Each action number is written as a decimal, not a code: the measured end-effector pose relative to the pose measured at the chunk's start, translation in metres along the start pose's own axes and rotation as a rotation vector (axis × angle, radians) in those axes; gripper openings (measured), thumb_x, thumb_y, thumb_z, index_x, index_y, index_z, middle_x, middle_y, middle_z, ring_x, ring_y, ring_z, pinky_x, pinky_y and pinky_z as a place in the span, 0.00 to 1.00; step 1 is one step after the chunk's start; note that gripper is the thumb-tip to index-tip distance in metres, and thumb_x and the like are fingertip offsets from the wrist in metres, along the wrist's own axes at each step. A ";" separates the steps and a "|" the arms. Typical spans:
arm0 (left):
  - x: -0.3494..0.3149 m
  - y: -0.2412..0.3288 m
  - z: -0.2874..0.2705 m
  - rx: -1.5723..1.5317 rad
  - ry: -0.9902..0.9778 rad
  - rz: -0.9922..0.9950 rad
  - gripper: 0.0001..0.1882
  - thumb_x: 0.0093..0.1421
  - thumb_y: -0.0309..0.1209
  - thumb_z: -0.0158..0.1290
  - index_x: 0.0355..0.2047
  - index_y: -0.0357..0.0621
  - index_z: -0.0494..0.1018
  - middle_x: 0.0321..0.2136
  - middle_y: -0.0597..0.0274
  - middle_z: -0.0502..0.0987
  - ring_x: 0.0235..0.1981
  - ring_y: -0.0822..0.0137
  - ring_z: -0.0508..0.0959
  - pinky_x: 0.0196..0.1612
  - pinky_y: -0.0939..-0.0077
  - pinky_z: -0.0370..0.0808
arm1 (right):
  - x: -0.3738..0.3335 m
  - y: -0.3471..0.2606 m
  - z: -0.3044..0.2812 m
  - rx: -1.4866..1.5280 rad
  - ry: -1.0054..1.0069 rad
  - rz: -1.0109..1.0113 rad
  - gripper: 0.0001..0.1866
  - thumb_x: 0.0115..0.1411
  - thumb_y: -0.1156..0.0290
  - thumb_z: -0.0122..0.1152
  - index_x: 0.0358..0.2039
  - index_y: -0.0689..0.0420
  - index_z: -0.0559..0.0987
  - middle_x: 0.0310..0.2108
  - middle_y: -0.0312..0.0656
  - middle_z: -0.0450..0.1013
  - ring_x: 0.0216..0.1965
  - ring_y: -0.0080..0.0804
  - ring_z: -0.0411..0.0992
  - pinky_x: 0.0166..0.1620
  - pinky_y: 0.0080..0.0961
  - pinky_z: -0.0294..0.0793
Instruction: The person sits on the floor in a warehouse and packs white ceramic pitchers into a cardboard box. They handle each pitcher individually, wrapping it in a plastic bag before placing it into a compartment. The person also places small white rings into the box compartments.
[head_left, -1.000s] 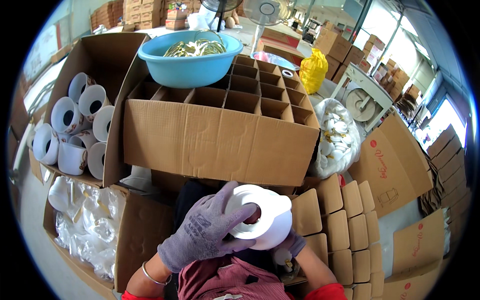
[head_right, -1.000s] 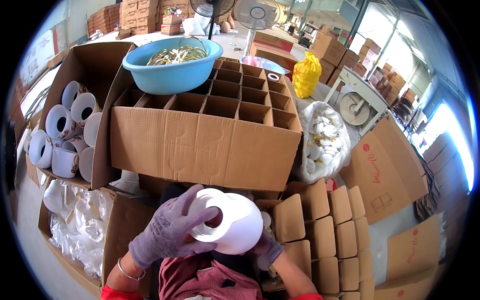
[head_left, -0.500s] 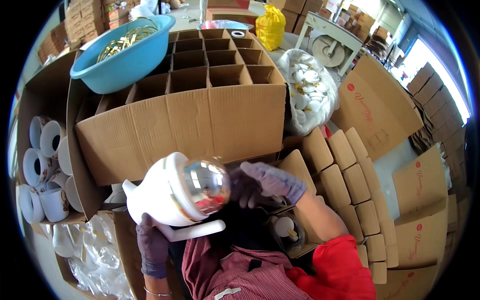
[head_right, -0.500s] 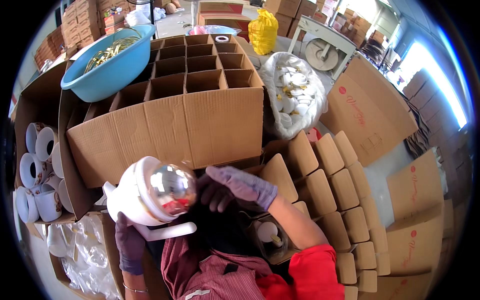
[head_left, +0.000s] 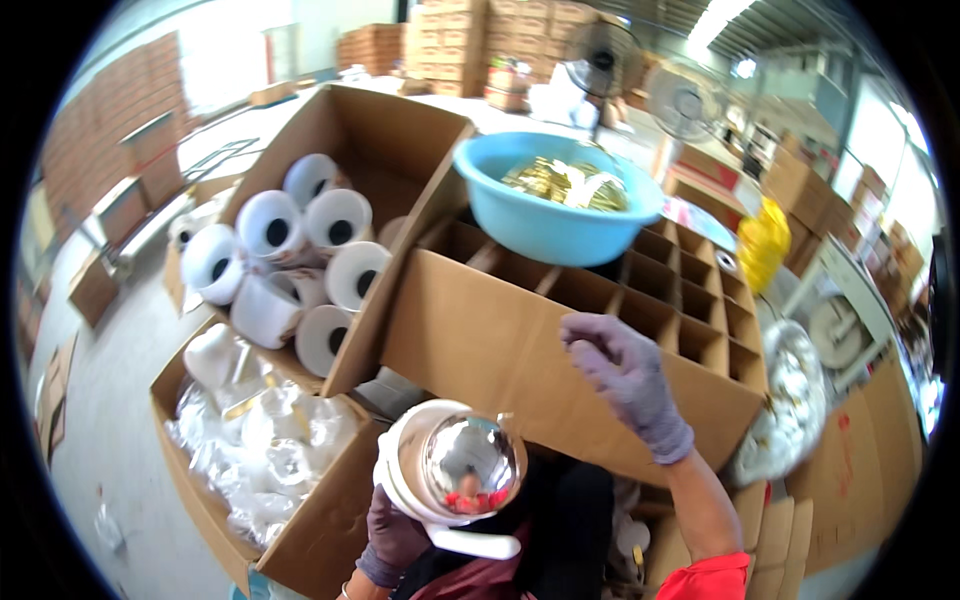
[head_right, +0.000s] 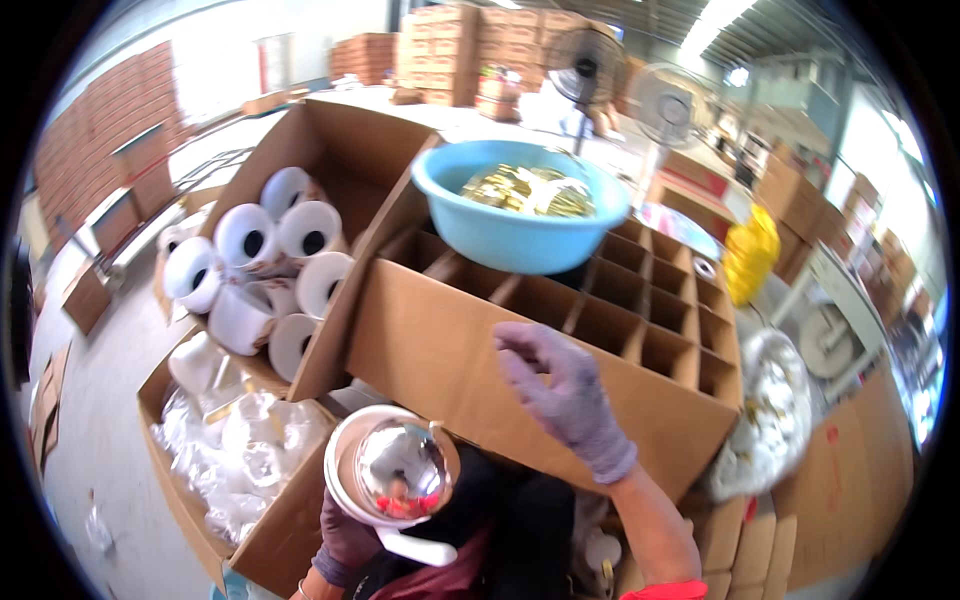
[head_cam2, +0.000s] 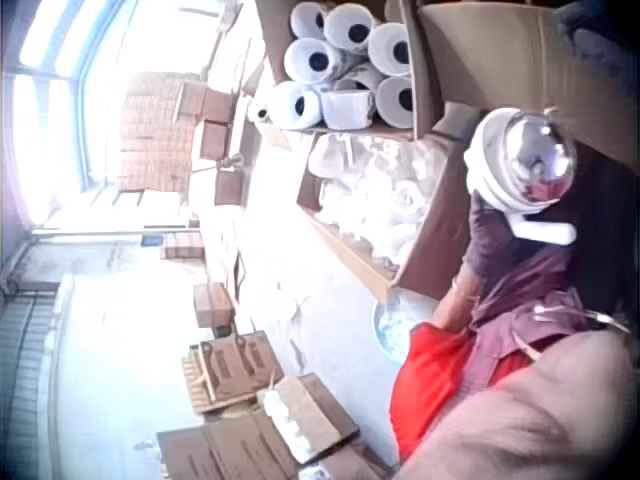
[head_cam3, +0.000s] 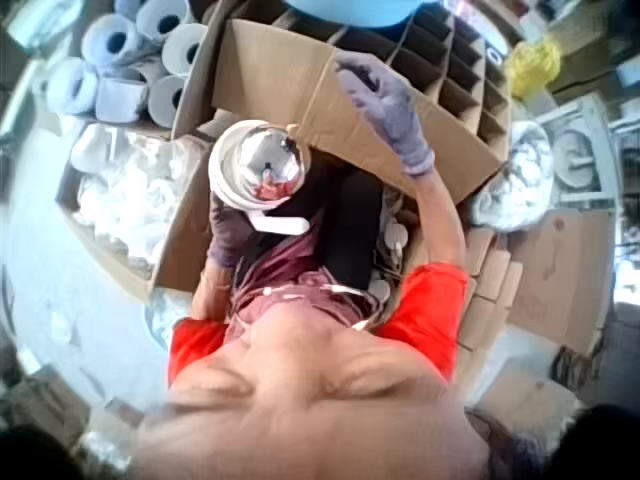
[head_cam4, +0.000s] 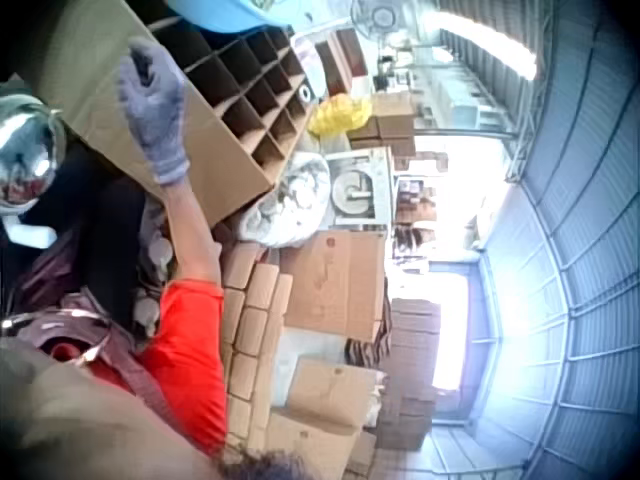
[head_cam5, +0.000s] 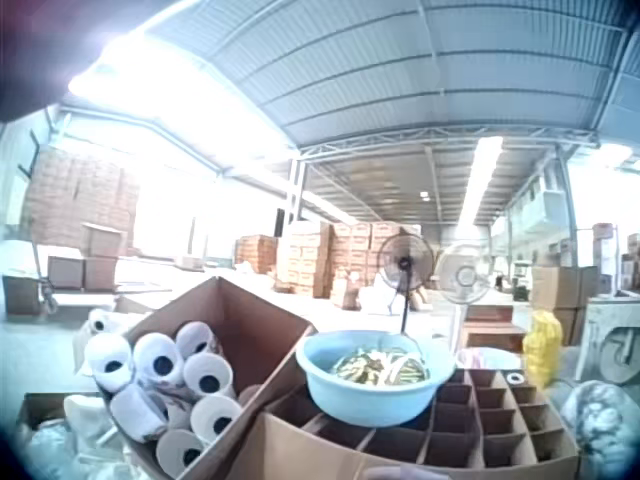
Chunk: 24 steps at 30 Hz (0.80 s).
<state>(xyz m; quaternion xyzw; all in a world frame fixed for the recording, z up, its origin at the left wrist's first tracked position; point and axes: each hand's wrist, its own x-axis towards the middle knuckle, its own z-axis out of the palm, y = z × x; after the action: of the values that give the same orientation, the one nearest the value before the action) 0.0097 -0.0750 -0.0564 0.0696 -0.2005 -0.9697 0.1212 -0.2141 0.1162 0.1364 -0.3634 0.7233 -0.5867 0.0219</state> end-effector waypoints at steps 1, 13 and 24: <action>-0.010 0.007 0.001 0.035 0.009 0.076 0.37 0.67 0.54 0.45 0.70 0.47 0.56 0.68 0.56 0.62 0.68 0.53 0.61 0.71 0.50 0.55 | 0.020 0.003 0.027 -0.107 -0.055 -0.121 0.13 0.64 0.72 0.60 0.48 0.62 0.78 0.35 0.41 0.77 0.37 0.26 0.76 0.41 0.24 0.77; -0.081 0.101 -0.017 0.071 0.276 0.360 0.37 0.66 0.55 0.46 0.69 0.50 0.58 0.68 0.57 0.61 0.67 0.50 0.62 0.70 0.44 0.57 | 0.182 0.089 0.395 -0.042 -0.456 -0.474 0.42 0.54 0.65 0.69 0.65 0.64 0.59 0.59 0.64 0.64 0.62 0.55 0.65 0.63 0.38 0.65; -0.109 0.119 -0.032 0.030 0.337 0.376 0.36 0.66 0.56 0.45 0.68 0.51 0.59 0.68 0.57 0.60 0.67 0.49 0.62 0.69 0.42 0.57 | 0.115 0.017 0.248 0.017 -0.335 -0.337 0.16 0.53 0.58 0.71 0.30 0.58 0.79 0.36 0.47 0.72 0.35 0.42 0.70 0.41 0.37 0.71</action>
<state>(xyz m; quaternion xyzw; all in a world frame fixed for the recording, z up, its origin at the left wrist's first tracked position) 0.1445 -0.1644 -0.0274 0.1937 -0.2015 -0.9017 0.3300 -0.1939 -0.1527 0.0901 -0.5709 0.6339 -0.5196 0.0463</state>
